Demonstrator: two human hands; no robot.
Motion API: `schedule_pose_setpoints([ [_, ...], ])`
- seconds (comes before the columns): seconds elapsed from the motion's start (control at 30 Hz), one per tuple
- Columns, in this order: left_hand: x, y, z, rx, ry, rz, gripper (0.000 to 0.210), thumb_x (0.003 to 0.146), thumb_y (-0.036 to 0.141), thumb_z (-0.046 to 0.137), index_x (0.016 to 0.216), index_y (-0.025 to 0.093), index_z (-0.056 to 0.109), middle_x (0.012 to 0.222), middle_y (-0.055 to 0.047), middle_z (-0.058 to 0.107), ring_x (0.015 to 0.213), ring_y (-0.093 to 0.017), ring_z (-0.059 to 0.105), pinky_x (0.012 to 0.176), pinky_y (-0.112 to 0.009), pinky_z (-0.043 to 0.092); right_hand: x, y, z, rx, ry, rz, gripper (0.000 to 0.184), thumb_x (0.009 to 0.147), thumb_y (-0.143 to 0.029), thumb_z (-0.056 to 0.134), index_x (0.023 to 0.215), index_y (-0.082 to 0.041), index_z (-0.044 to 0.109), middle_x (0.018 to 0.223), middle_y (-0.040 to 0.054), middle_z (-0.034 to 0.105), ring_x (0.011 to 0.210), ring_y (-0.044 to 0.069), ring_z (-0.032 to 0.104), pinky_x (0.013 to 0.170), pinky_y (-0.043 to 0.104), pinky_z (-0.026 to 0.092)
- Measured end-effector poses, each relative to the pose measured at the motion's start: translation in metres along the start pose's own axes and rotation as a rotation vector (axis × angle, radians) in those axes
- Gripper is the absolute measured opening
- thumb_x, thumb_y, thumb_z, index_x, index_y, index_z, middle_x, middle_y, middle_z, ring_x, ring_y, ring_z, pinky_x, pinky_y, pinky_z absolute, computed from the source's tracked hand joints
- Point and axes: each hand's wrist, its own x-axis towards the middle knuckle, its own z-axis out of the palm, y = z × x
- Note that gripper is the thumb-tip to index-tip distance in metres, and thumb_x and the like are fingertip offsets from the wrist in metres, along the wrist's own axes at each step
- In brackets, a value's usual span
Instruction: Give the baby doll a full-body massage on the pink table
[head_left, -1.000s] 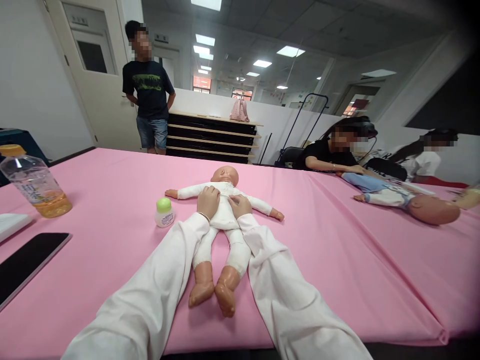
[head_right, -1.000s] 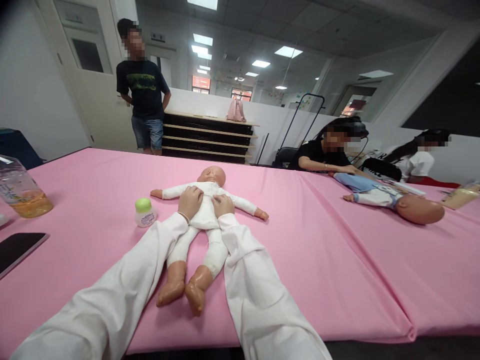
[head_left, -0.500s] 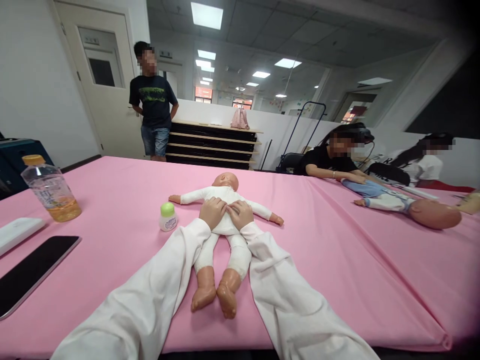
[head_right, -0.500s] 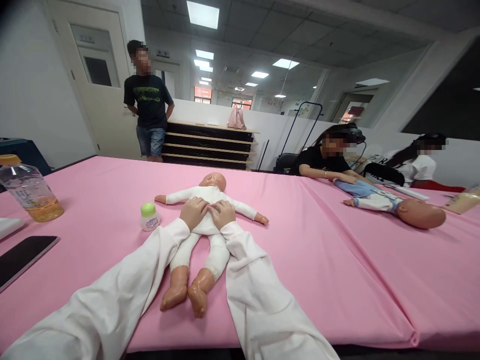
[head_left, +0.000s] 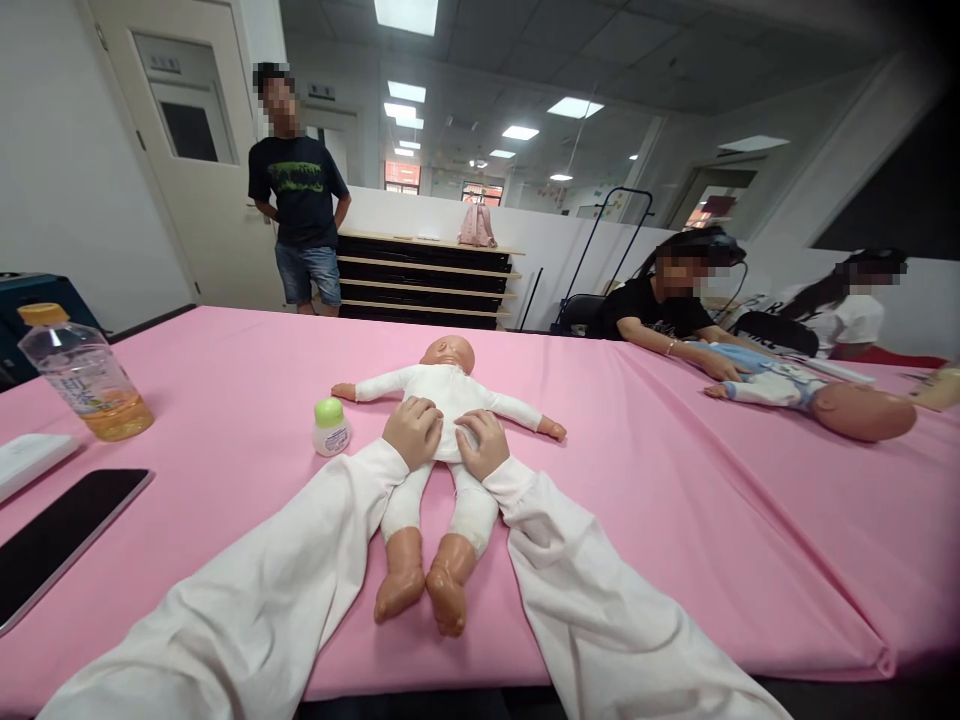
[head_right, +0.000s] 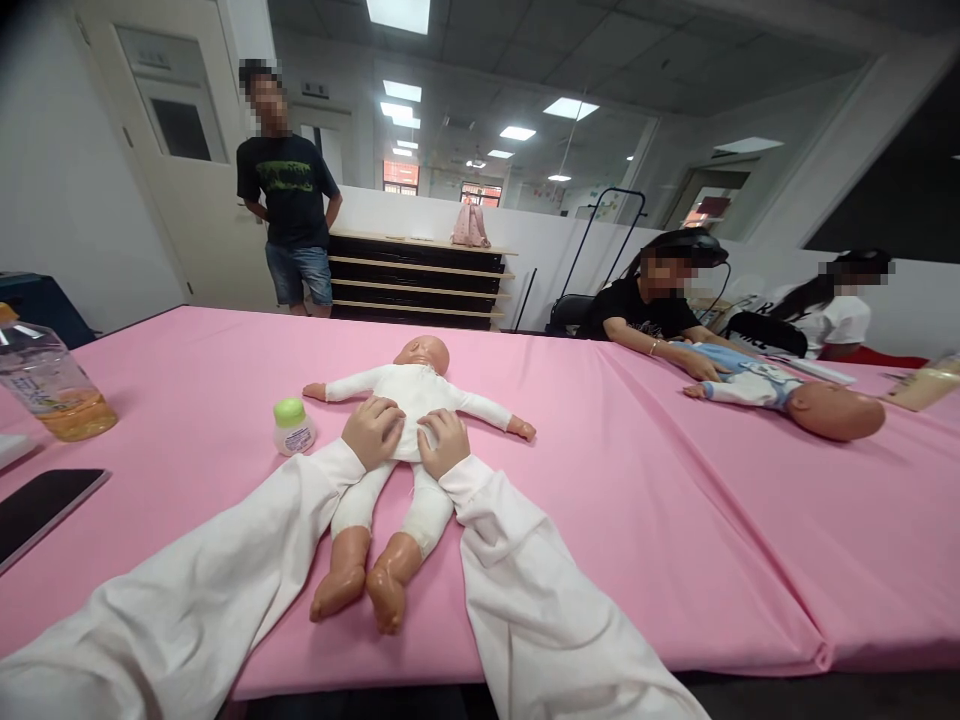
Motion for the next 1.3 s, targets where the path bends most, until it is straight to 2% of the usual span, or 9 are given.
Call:
schedule_pose_setpoints([
  [0.07, 0.000, 0.001, -0.003, 0.013, -0.026, 0.052, 0.016, 0.081, 0.021, 0.045, 0.077, 0.017, 0.060, 0.083, -0.007, 0.060, 0.081, -0.019, 0.050, 0.072, -0.034, 0.041, 0.000, 0.000, 0.000, -0.017, 0.053, -0.053, 0.015, 0.079, -0.024, 0.047, 0.078, -0.019, 0.061, 0.082, 0.0065, 0.059, 0.081, 0.020, 0.052, 0.076, 0.034, 0.040],
  [0.17, 0.001, 0.004, -0.006, 0.021, -0.101, 0.102, 0.016, 0.080, 0.023, 0.047, 0.071, 0.017, 0.059, 0.077, -0.006, 0.058, 0.076, -0.019, 0.048, 0.068, -0.033, 0.040, 0.001, 0.002, -0.001, -0.011, -0.015, -0.135, 0.014, 0.079, -0.024, 0.049, 0.074, -0.018, 0.060, 0.076, 0.0052, 0.060, 0.075, 0.018, 0.051, 0.071, 0.033, 0.040],
  [0.4, 0.001, 0.006, -0.008, 0.024, -0.142, 0.100, 0.016, 0.081, 0.024, 0.046, 0.079, 0.017, 0.060, 0.082, -0.007, 0.058, 0.082, -0.020, 0.048, 0.072, -0.034, 0.040, -0.001, 0.004, -0.003, -0.006, -0.050, -0.115, 0.015, 0.081, -0.026, 0.049, 0.079, -0.018, 0.061, 0.079, 0.0055, 0.061, 0.079, 0.018, 0.052, 0.074, 0.033, 0.041],
  [0.57, 0.002, 0.008, -0.007, 0.040, -0.127, 0.022, 0.018, 0.080, 0.023, 0.048, 0.090, 0.015, 0.061, 0.095, -0.008, 0.059, 0.092, -0.022, 0.048, 0.079, -0.036, 0.040, -0.003, 0.006, -0.002, -0.028, -0.036, -0.031, 0.027, 0.083, -0.032, 0.048, 0.101, -0.017, 0.059, 0.101, 0.0085, 0.060, 0.095, 0.022, 0.052, 0.083, 0.037, 0.040],
  [0.7, 0.004, 0.009, -0.005, 0.088, -0.251, -0.012, 0.018, 0.083, 0.021, 0.044, 0.079, 0.015, 0.061, 0.085, -0.007, 0.060, 0.085, -0.021, 0.049, 0.075, -0.034, 0.040, -0.002, 0.010, 0.000, -0.013, -0.151, 0.015, 0.021, 0.081, -0.028, 0.050, 0.095, -0.018, 0.061, 0.096, 0.0065, 0.063, 0.092, 0.020, 0.054, 0.082, 0.035, 0.041],
  [0.9, 0.005, 0.013, -0.005, 0.106, -0.249, -0.061, 0.021, 0.085, 0.023, 0.042, 0.081, 0.015, 0.061, 0.087, -0.007, 0.060, 0.089, -0.021, 0.050, 0.077, -0.035, 0.039, 0.000, 0.010, -0.001, 0.014, -0.150, 0.060, 0.020, 0.080, -0.023, 0.050, 0.095, -0.017, 0.063, 0.095, 0.0068, 0.063, 0.093, 0.020, 0.055, 0.085, 0.035, 0.042],
  [1.1, 0.034, 0.012, -0.015, 0.019, -0.300, -0.290, 0.019, 0.083, 0.027, 0.049, 0.089, 0.018, 0.063, 0.093, -0.006, 0.061, 0.094, -0.020, 0.053, 0.082, -0.034, 0.040, 0.031, 0.009, -0.007, 0.005, -0.207, 0.198, 0.016, 0.082, -0.023, 0.050, 0.088, -0.018, 0.064, 0.092, 0.0057, 0.064, 0.090, 0.017, 0.057, 0.084, 0.031, 0.043],
  [1.17, 0.042, 0.012, -0.015, 0.030, -0.352, -0.307, 0.020, 0.079, 0.024, 0.052, 0.095, 0.018, 0.063, 0.099, -0.006, 0.061, 0.097, -0.021, 0.052, 0.084, -0.033, 0.040, 0.039, 0.008, -0.006, -0.043, -0.262, 0.230, 0.015, 0.078, -0.021, 0.056, 0.090, -0.017, 0.065, 0.095, 0.0059, 0.064, 0.092, 0.018, 0.057, 0.085, 0.031, 0.043],
  [1.3, 0.049, 0.017, -0.011, 0.112, -0.531, -0.302, 0.019, 0.080, 0.019, 0.049, 0.083, 0.014, 0.067, 0.092, -0.012, 0.063, 0.092, -0.025, 0.055, 0.078, -0.034, 0.041, 0.050, 0.005, -0.004, -0.125, -0.431, 0.294, 0.011, 0.076, -0.022, 0.059, 0.080, -0.018, 0.068, 0.090, 0.0046, 0.066, 0.086, 0.018, 0.060, 0.081, 0.030, 0.044],
])
